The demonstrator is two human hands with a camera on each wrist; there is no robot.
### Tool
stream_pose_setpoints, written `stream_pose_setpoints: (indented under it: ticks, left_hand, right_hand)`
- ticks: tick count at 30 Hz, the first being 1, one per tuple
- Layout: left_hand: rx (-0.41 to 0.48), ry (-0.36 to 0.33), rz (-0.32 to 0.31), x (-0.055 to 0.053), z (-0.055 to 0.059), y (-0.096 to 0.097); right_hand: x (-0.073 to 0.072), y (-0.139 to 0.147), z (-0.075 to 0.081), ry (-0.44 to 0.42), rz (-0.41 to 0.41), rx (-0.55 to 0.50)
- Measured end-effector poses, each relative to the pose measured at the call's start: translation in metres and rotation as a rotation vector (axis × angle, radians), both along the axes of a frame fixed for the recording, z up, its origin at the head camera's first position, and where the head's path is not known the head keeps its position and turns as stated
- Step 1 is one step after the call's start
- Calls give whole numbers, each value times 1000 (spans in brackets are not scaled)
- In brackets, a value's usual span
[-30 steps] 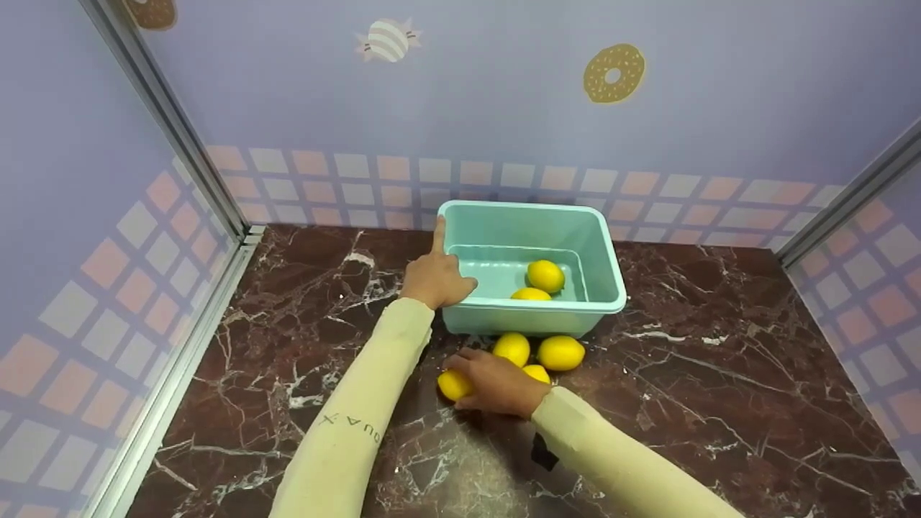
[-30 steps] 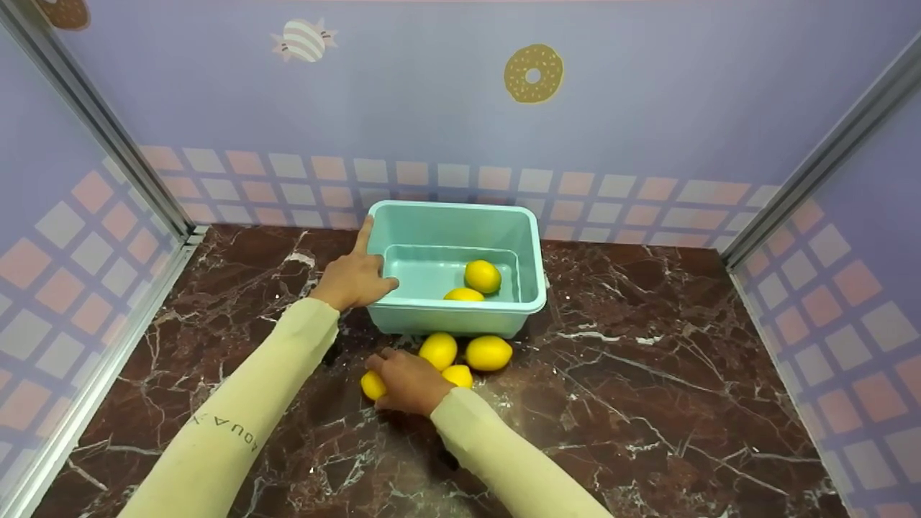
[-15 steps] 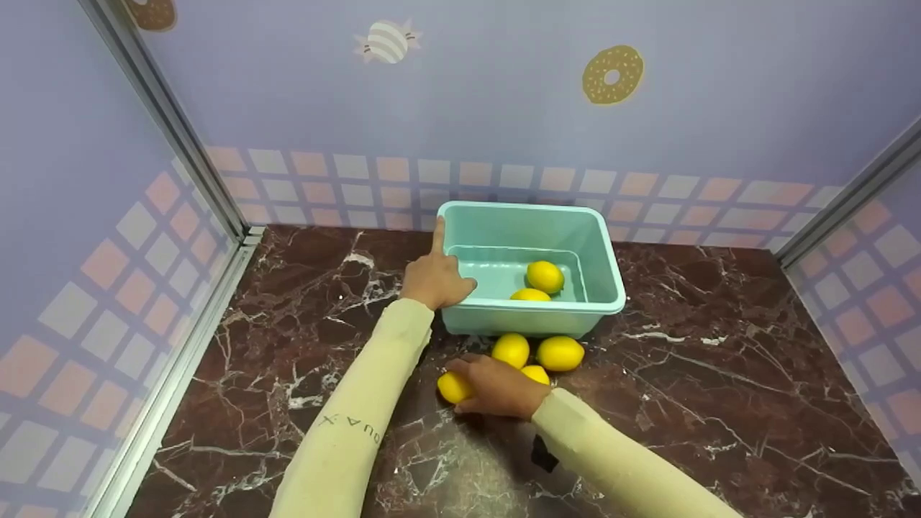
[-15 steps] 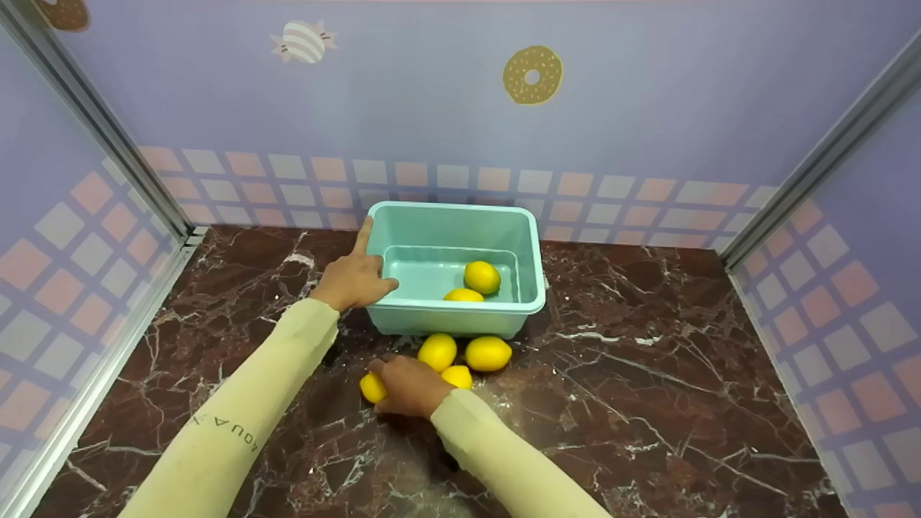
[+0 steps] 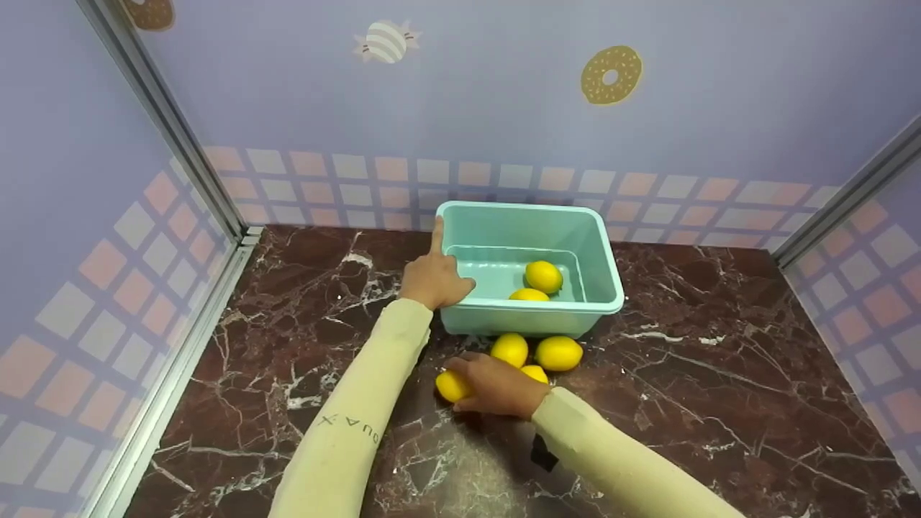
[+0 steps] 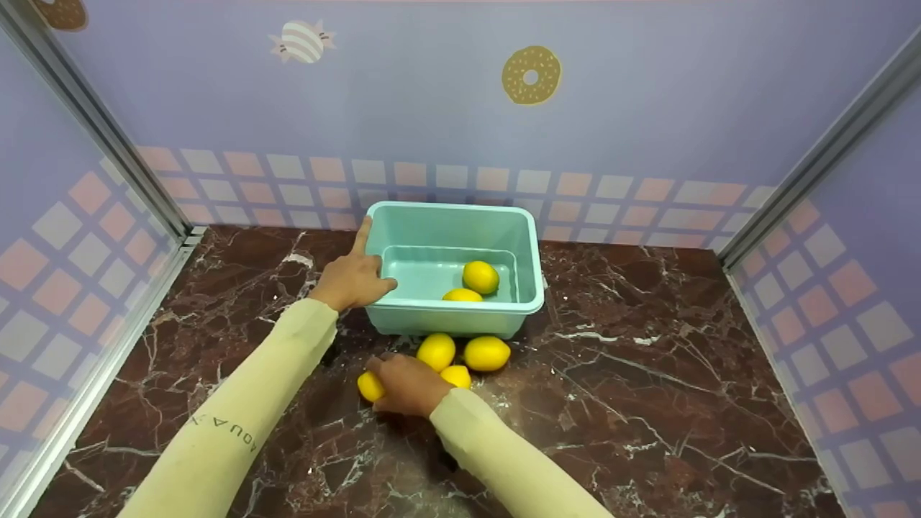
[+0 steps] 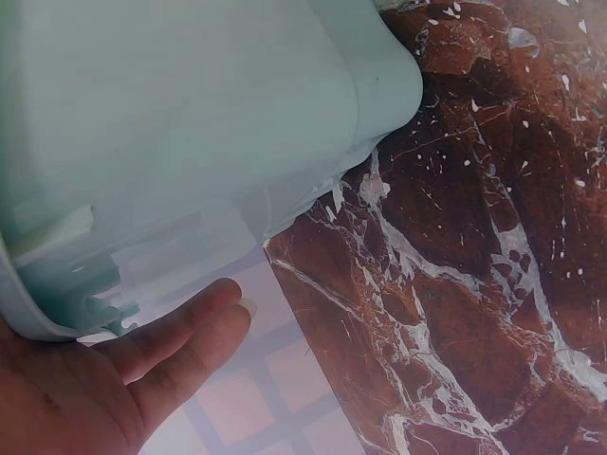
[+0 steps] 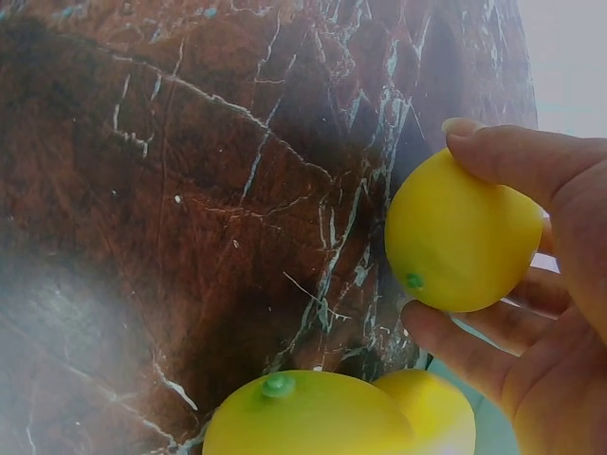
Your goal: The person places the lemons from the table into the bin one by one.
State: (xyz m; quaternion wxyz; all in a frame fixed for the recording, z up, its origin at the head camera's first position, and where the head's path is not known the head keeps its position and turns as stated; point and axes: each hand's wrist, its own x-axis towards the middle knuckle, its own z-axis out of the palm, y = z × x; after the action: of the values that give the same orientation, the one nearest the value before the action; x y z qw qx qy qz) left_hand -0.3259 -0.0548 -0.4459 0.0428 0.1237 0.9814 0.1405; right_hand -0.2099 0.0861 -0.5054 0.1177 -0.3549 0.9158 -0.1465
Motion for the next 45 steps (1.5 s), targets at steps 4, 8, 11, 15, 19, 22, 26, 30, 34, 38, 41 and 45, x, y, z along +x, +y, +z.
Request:
stream_pose_setpoints:
  ticks: [4, 8, 11, 15, 19, 22, 26, 30, 34, 38, 41, 45]
  left_hand:
    - [7, -5, 1, 0, 0, 0]
    - [9, -4, 3, 0, -1, 0]
    - [11, -2, 2, -1, -1, 0]
    - [23, 9, 4, -1, -1, -1]
    - [21, 10, 2, 0, -1, -1]
    - [14, 3, 0, 0, -1, -1]
    - [12, 3, 1, -1, -1, -1]
    - [5, 6, 4, -2, -2, -1]
    - [4, 1, 9, -2, -3, -1]
    - [7, -3, 12, -3, -3, 0]
    - [5, -3, 12, -3, -3, 1]
    - [-2, -2, 13, -3, -4, 1]
  right_hand:
    - [-1, 0, 1, 11, 3, 5]
    - [-1, 1, 2, 27, 7, 16]
    - [-2, 1, 3, 35, 9, 19]
    - [-3, 1, 5, 35, 6, 25]
    - [-3, 2, 7, 31, -1, 29]
    - [-3, 2, 8, 27, -2, 25]
    - [-3, 2, 10, 26, 0, 20]
    - [-3, 2, 11, 31, 2, 21]
    - [-3, 2, 12, 30, 3, 23]
    - [-3, 3, 13, 31, 5, 21]
    - [-3, 3, 15, 41, 9, 20]
    - [-3, 5, 16, 50, 7, 14]
